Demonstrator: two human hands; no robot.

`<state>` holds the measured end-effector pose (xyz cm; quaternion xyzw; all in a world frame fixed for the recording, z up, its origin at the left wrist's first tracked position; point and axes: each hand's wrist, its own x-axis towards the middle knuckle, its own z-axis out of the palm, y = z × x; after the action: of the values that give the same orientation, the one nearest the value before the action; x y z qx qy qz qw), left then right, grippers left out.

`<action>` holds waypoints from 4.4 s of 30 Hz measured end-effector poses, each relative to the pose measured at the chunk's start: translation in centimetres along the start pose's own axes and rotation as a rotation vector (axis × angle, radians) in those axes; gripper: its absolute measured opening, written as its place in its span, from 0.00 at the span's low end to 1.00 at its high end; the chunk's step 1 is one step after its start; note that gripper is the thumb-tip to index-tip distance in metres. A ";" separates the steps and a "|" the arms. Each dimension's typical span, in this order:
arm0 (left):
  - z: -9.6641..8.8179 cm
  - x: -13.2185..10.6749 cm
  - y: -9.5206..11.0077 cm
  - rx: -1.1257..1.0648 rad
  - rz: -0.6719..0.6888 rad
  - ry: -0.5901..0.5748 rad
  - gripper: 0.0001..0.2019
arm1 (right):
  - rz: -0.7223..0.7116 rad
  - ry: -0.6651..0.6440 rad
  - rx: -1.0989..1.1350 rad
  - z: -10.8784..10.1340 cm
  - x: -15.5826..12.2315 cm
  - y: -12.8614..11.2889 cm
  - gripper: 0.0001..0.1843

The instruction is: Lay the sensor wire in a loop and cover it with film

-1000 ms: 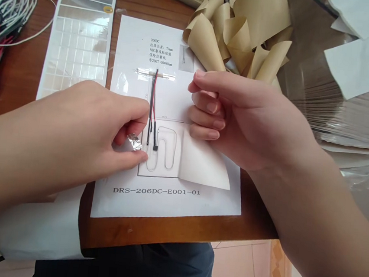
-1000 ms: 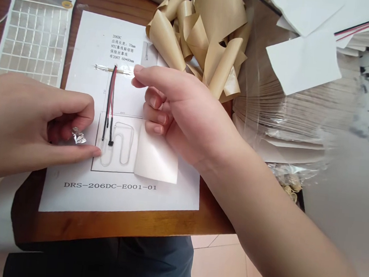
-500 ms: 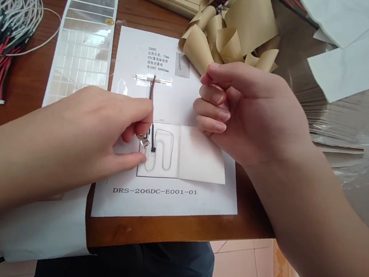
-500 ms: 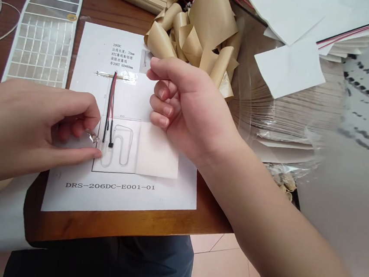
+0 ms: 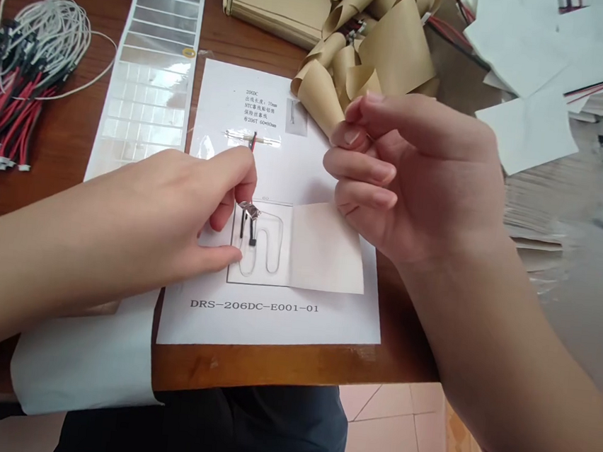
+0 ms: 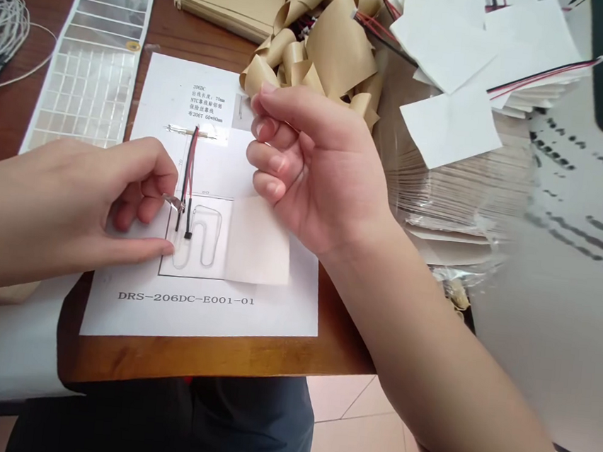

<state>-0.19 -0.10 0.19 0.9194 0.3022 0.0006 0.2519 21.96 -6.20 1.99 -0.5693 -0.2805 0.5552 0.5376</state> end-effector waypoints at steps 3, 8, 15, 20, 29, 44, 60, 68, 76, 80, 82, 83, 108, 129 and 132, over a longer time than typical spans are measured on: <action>0.0 -0.2 0.1 -0.012 -0.010 -0.015 0.16 | -0.062 -0.078 -0.066 0.2 -0.5 0.4 0.10; -0.1 -0.2 0.1 -0.021 -0.024 -0.048 0.16 | -0.223 -0.278 -0.531 1.4 -2.0 2.1 0.10; -0.2 -0.1 0.2 -0.037 -0.020 -0.058 0.15 | -0.374 -0.337 -0.762 1.5 -2.1 2.5 0.09; -0.2 0.1 0.1 -0.072 -0.042 -0.058 0.21 | -0.491 -0.252 -0.881 1.4 -2.3 2.4 0.11; 0.3 0.1 -0.2 -0.101 -0.084 -0.069 0.29 | -0.807 -0.132 -1.079 1.5 -2.6 3.8 0.08; -0.2 -0.1 0.6 -0.160 -0.139 -0.058 0.42 | -0.147 -0.103 -0.352 0.8 -0.8 2.5 0.09; -0.7 0.7 -0.1 -0.096 -0.126 -0.107 0.29 | -0.138 -0.405 -0.567 1.0 -3.4 0.2 0.07; -0.5 0.6 0.0 -0.030 -0.082 -0.117 0.19 | -0.241 -0.171 -0.576 0.0 -1.8 0.4 0.08; -1.3 0.6 -0.4 -0.077 -0.040 -0.156 0.14 | -0.460 -0.173 -0.908 0.7 -1.3 1.8 0.08; -1.8 0.8 -0.7 -0.129 -0.035 -0.175 0.13 | -0.423 -0.199 -0.916 0.6 -0.9 2.2 0.07; -1.7 0.8 -0.4 -0.129 -0.022 -0.075 0.14 | -0.436 -0.211 -0.903 0.6 -0.8 2.3 0.06; -1.7 0.8 -0.2 -0.121 -0.008 -0.012 0.14 | -0.439 -0.226 -0.887 0.7 -0.9 2.3 0.06; -1.0 0.7 0.9 0.089 0.118 0.227 0.10 | -0.468 -0.335 -0.844 0.4 -1.1 1.8 0.06; -0.8 0.5 0.6 0.122 0.115 0.200 0.13 | -0.610 -0.360 -1.012 0.6 -1.2 2.5 0.09; -0.6 0.6 0.3 0.139 0.067 0.128 0.13 | -0.569 -0.363 -1.106 0.9 -1.4 2.7 0.09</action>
<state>0.41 0.34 0.78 0.9423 0.2859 0.0466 0.1676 20.12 -7.88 0.15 -0.5628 -0.7514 0.2517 0.2351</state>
